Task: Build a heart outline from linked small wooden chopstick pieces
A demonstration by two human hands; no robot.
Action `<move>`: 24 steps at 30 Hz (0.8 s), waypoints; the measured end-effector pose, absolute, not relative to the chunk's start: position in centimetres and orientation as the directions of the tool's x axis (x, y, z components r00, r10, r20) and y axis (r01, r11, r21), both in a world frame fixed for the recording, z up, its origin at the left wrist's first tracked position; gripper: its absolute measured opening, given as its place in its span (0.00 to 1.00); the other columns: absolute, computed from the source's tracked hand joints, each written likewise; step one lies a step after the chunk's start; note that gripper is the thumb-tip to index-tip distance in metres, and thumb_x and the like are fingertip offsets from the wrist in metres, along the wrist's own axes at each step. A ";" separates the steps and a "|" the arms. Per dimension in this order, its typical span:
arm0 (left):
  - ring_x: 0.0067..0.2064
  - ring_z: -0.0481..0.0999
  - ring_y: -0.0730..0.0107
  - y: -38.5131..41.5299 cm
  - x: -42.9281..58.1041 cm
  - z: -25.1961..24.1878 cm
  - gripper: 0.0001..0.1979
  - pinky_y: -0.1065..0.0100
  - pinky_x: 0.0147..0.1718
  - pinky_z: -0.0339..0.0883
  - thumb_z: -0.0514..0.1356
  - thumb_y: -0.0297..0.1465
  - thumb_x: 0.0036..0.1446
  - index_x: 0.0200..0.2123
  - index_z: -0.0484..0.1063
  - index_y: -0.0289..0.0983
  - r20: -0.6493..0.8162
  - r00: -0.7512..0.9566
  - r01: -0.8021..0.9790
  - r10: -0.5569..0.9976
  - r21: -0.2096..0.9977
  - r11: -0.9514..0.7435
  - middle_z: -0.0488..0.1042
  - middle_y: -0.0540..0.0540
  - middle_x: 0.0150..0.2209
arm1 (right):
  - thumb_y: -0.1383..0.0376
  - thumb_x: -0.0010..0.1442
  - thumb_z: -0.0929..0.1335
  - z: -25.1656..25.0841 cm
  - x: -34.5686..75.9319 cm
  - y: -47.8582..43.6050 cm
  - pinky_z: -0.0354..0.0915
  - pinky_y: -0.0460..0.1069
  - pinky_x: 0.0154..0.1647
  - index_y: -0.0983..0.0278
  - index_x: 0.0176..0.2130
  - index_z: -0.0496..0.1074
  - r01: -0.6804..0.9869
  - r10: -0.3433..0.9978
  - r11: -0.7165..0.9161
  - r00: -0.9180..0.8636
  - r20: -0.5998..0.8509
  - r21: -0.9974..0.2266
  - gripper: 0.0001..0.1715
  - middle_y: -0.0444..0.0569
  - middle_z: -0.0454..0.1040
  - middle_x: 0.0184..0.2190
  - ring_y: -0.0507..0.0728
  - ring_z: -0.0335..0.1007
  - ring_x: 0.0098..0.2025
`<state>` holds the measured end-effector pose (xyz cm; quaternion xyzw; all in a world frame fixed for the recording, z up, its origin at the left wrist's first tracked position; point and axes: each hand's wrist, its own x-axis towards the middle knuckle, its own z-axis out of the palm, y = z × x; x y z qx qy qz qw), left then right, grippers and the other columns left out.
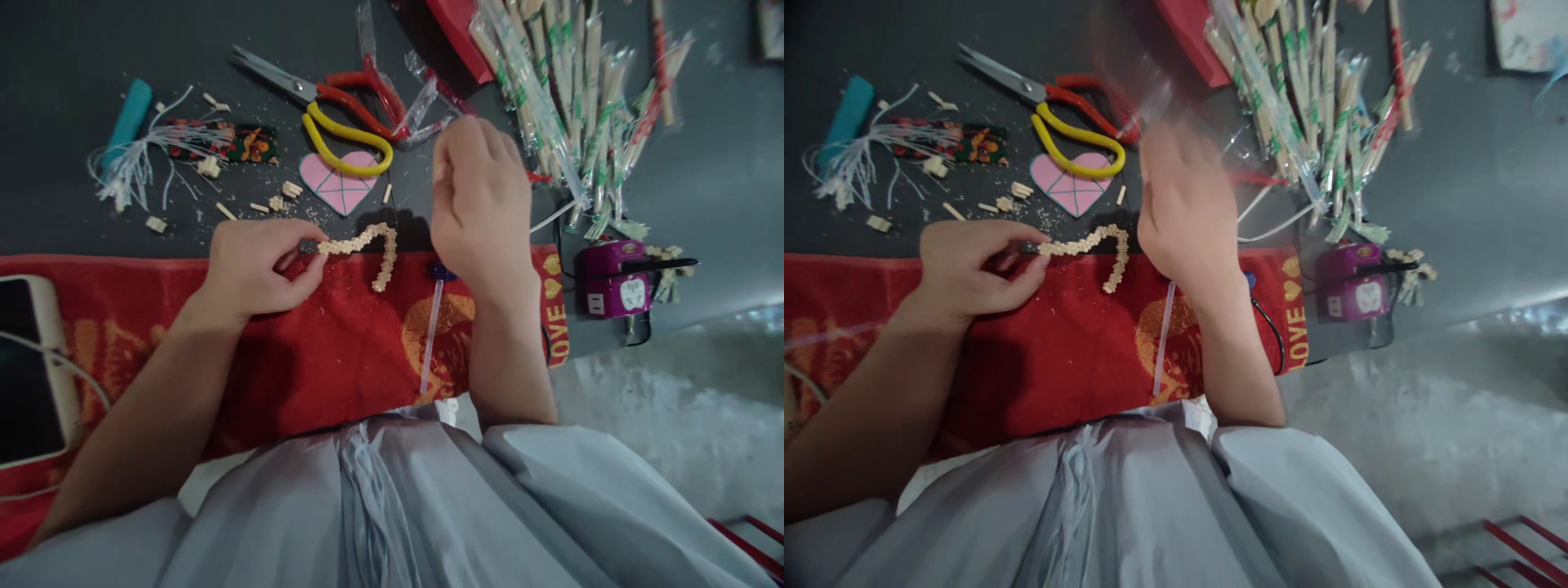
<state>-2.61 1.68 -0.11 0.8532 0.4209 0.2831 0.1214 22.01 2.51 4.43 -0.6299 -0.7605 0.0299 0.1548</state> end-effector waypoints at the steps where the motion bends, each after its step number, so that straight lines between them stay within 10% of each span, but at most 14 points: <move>1: 0.19 0.63 0.77 1.7 -2.6 -0.1 0.10 0.71 0.22 0.53 0.58 0.35 0.56 0.35 0.78 0.40 0.380 0.485 0.646 0.788 0.452 -0.615 0.63 0.57 0.17 | 0.73 0.63 0.56 4.5 22.2 2.5 0.62 0.60 0.53 0.56 0.43 0.64 0.958 0.970 0.163 -0.112 0.214 -0.237 0.15 0.61 0.75 0.47 0.68 0.69 0.52; 7: 0.19 0.63 0.78 1.7 -2.7 -0.2 0.07 0.71 0.22 0.55 0.59 0.34 0.57 0.35 0.77 0.40 0.404 0.490 0.615 0.772 0.467 -0.635 0.63 0.58 0.17 | 0.66 0.68 0.58 4.0 22.4 2.4 0.64 0.63 0.47 0.56 0.41 0.68 0.983 0.984 0.034 -0.002 0.175 -0.179 0.11 0.60 0.77 0.44 0.70 0.72 0.47; 17: 0.21 0.67 0.73 1.6 -2.7 -0.1 0.15 0.69 0.24 0.53 0.55 0.40 0.57 0.37 0.80 0.41 0.303 0.495 0.712 0.814 0.395 -0.580 0.70 0.54 0.19 | 0.70 0.65 0.64 4.3 19.9 1.1 0.66 0.58 0.57 0.60 0.45 0.75 0.769 0.845 0.529 -0.516 0.140 -0.359 0.12 0.54 0.75 0.48 0.63 0.68 0.53; 24: 0.25 0.73 0.69 1.3 -2.5 0.5 0.14 0.67 0.27 0.57 0.56 0.38 0.60 0.38 0.81 0.41 0.428 0.559 0.681 0.710 0.253 -0.688 0.73 0.52 0.20 | 0.65 0.69 0.63 2.7 19.3 0.9 0.65 0.62 0.54 0.59 0.43 0.75 0.718 0.794 0.595 -0.593 0.130 -0.361 0.10 0.54 0.72 0.50 0.65 0.64 0.55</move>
